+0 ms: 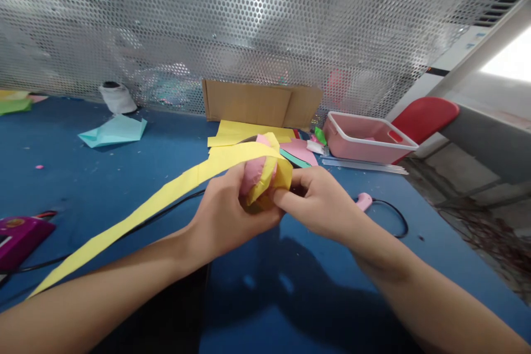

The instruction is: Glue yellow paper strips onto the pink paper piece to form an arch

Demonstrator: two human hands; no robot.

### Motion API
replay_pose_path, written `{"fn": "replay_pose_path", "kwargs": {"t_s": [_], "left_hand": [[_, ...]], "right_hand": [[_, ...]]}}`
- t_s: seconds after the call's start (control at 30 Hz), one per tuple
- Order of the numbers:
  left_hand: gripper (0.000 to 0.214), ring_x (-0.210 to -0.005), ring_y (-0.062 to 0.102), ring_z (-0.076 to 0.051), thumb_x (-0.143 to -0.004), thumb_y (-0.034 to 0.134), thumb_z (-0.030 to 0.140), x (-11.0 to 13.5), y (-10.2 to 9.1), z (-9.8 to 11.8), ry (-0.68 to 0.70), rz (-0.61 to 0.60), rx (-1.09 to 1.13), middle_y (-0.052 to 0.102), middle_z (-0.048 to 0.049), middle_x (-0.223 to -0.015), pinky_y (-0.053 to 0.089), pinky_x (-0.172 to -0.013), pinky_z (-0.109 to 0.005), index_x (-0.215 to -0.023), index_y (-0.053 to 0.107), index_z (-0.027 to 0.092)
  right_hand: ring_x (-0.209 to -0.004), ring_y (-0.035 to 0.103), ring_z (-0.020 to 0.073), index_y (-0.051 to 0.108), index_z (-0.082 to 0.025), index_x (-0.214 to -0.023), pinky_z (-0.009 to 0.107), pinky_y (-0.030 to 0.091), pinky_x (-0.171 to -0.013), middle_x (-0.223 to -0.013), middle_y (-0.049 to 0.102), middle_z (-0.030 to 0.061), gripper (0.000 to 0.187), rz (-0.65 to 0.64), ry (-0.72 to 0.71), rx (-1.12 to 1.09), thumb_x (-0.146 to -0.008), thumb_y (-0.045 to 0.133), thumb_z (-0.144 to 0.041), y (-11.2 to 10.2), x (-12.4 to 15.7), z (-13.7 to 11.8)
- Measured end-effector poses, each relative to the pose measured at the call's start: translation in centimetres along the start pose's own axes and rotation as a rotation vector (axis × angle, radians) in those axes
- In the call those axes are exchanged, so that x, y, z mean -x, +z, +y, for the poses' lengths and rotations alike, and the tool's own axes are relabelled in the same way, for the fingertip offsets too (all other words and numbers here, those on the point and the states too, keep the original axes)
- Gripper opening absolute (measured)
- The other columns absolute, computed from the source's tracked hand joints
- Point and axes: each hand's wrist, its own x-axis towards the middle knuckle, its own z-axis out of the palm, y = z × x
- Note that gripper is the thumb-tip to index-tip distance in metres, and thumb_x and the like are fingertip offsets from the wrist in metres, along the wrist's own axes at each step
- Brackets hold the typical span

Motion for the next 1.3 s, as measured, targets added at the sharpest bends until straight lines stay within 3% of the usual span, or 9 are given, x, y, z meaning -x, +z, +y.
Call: {"fn": "replay_pose_path", "kwargs": {"t_s": [0.2,0.37,0.47,0.57,0.67,0.77,0.93,1.1,1.3], "left_hand": [[0.040,-0.056,0.057,-0.011,-0.066,0.075,0.043,-0.1,-0.2,-0.1,0.011,-0.046,-0.016,0.064,0.0023,-0.070,0.043,-0.048,-0.019,-0.093,0.059,0.018],[0.041,-0.057,0.056,-0.013,-0.066,0.075,0.050,-0.6,-0.4,-0.3,-0.086,-0.097,0.033,0.062,0.0015,-0.069,0.041,-0.047,-0.022,-0.086,0.059,0.018],[0.040,-0.053,0.053,-0.011,-0.065,0.078,0.047,-1.4,-1.0,-0.1,-0.156,-0.073,0.244,0.061,0.0024,-0.067,0.039,-0.044,-0.022,-0.087,0.059,0.019],[0.032,-0.048,0.053,-0.011,-0.072,0.074,0.043,-2.3,-1.9,0.5,-0.200,-0.082,0.518,0.062,0.0016,-0.064,0.040,-0.043,-0.022,-0.088,0.062,0.018],[0.025,-0.053,0.059,-0.013,-0.080,0.066,0.041,-3.2,-2.4,1.4,-0.181,-0.106,0.724,0.065,0.0000,-0.068,0.043,-0.045,-0.023,-0.094,0.064,0.019],[0.021,-0.054,0.060,-0.013,-0.083,0.063,0.040,-3.8,-2.2,2.1,-0.142,-0.128,0.839,0.066,0.0002,-0.069,0.045,-0.047,-0.023,-0.090,0.064,0.020],[0.020,-0.057,0.062,-0.012,-0.085,0.062,0.039,-4.4,-1.2,2.7,-0.139,-0.120,0.925,0.063,0.0027,-0.063,0.049,-0.054,-0.024,-0.077,0.062,0.020],[0.012,-0.067,0.064,-0.009,-0.083,0.066,0.031,-4.4,-0.5,2.9,-0.166,-0.041,1.010,0.064,0.0049,-0.073,0.052,-0.063,-0.021,-0.080,0.060,0.021],[0.024,-0.048,0.057,-0.008,-0.084,0.061,0.040,-4.2,0.1,2.5,-0.161,-0.090,0.947,0.063,0.0024,-0.066,0.049,-0.049,-0.023,-0.073,0.058,0.019]], "right_hand": [[-0.053,0.034,0.0083,0.047,-0.018,-0.055,0.024,0.026,-0.047,-0.054,0.041,-0.0025,0.024,0.128,-0.075,0.038,-0.077,0.047,-0.027,-0.5,0.0,0.2],[-0.053,0.035,0.0086,0.050,-0.018,-0.059,0.025,0.027,-0.049,-0.056,0.040,-0.0034,0.030,0.148,-0.093,0.046,-0.084,0.049,-0.034,-0.3,-0.2,0.5],[-0.057,0.042,0.0089,0.054,-0.018,-0.066,0.024,0.033,-0.052,-0.060,0.047,-0.0030,0.036,0.211,-0.242,-0.064,-0.091,0.047,-0.043,-0.3,-0.1,0.4],[-0.062,0.050,0.0092,0.057,-0.019,-0.075,0.023,0.041,-0.058,-0.068,0.055,-0.0022,0.023,0.302,-0.403,-0.101,-0.092,0.051,-0.034,-0.1,0.1,0.1],[-0.067,0.054,0.0111,0.057,-0.020,-0.079,0.025,0.046,-0.064,-0.074,0.060,-0.0007,0.008,0.395,-0.520,0.056,-0.086,0.058,-0.024,0.3,0.0,-0.5],[-0.072,0.055,0.0144,0.058,-0.019,-0.082,0.029,0.047,-0.068,-0.077,0.062,0.0019,0.006,0.539,-0.618,0.277,-0.080,0.062,-0.023,0.9,-0.5,-1.0],[-0.072,0.055,0.0165,0.058,-0.018,-0.081,0.031,0.047,-0.067,-0.077,0.060,0.0045,0.004,0.699,-0.611,0.448,-0.080,0.054,-0.018,1.3,-1.7,-1.4],[-0.069,0.052,0.0159,0.056,-0.019,-0.077,0.030,0.043,-0.066,-0.072,0.056,0.0022,0.004,0.718,-0.598,0.538,-0.081,0.054,-0.019,1.2,-2.5,-1.3],[-0.065,0.047,0.0149,0.048,-0.020,-0.068,0.028,0.039,-0.063,-0.067,0.054,0.0016,0.017,0.727,-0.627,0.586,-0.085,0.051,-0.018,1.1,-2.8,-0.8]]}}
